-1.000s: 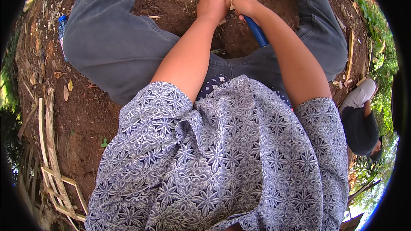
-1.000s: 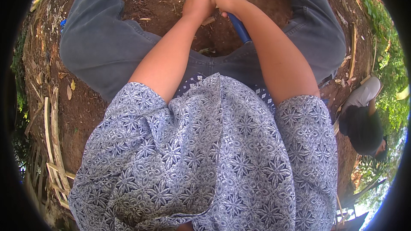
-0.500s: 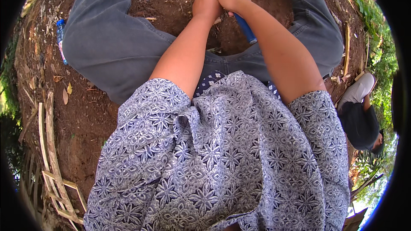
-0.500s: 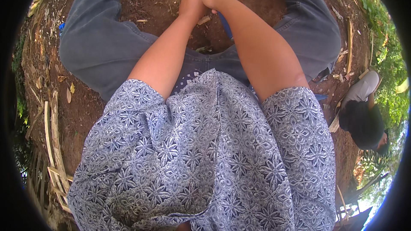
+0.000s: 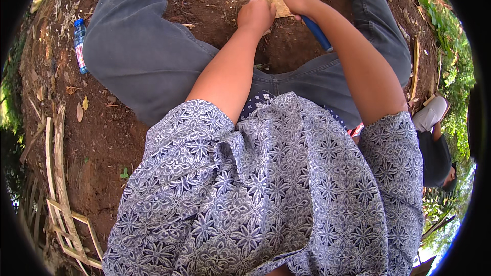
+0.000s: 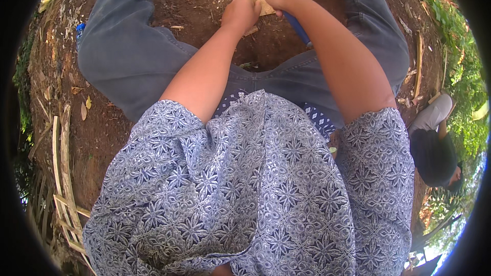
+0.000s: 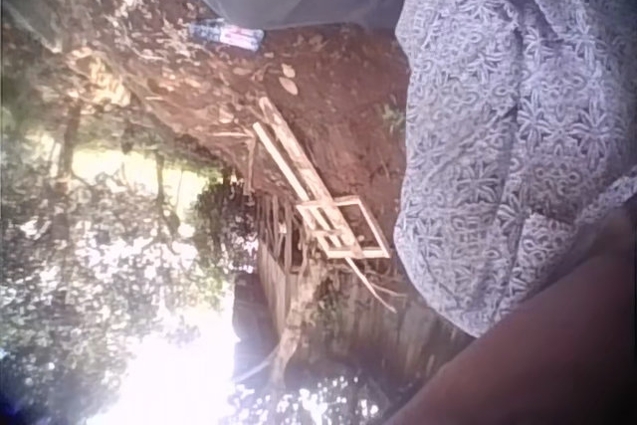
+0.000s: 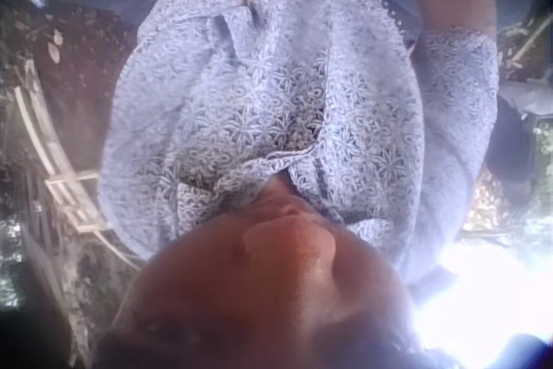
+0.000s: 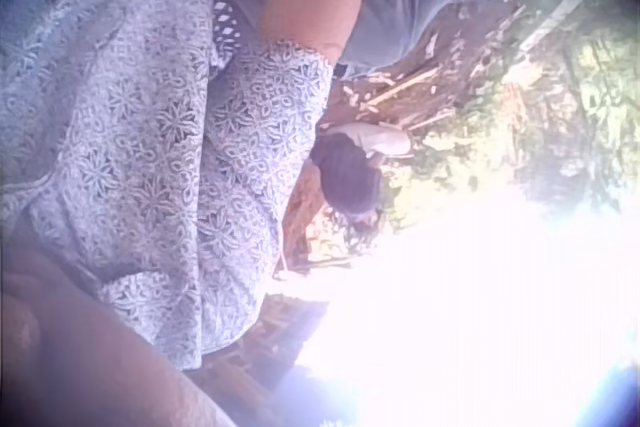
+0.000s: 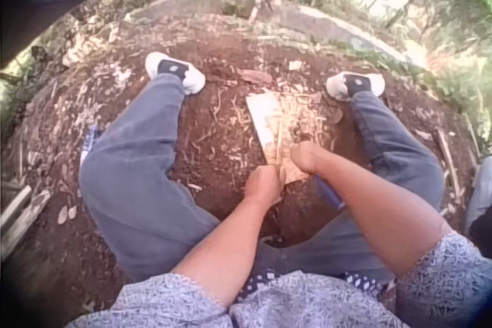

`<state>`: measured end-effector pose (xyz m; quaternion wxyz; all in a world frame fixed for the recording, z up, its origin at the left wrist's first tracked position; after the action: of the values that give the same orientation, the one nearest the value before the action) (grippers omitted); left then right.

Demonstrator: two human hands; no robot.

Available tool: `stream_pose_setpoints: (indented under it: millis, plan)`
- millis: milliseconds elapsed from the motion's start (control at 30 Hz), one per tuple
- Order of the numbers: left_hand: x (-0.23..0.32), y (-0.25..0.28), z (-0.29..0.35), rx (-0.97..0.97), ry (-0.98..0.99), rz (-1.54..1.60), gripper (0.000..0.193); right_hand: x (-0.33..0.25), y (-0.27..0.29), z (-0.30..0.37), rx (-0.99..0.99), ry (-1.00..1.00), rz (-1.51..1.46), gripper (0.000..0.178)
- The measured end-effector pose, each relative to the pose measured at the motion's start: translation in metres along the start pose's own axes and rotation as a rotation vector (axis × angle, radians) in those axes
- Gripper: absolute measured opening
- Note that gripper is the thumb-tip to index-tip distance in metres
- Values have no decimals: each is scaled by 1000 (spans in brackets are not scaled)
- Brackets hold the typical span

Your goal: The person sits on the ground and uses a knife to carve a piece of wood. They hold the wood with one hand and the knife with the other, making precise cuts to shape the wood.

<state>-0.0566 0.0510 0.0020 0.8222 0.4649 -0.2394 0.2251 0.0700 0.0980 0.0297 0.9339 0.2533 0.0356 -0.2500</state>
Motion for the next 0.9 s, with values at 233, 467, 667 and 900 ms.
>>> stream_pose_setpoints:
  millis: [233,467,667,900]
  plan:
    - [10,6,1,6,-9,-28,35,-6,-22,22,-62,-7,72,38]
    - [7,-3,-5,1,-23,-86,26,-5,-28,6,-34,-12,64,33]
    - [5,-1,-6,11,0,-55,27,-4,-33,3,83,-61,16,36]
    - [8,4,-7,-6,2,-46,22,-3,-29,-2,132,-160,-123,57]
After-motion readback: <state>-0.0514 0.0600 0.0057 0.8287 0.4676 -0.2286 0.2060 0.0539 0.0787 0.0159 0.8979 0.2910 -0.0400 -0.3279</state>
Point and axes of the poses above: each hand's wrist, its own z-axis away from the middle knuckle, its own y-axis out of the back of the hand, x = y × z, the point moved 8 cm from there along -z, towards the middle knuckle, and after that the axes turned 6 degrees about -y, right-handed, at the moved point
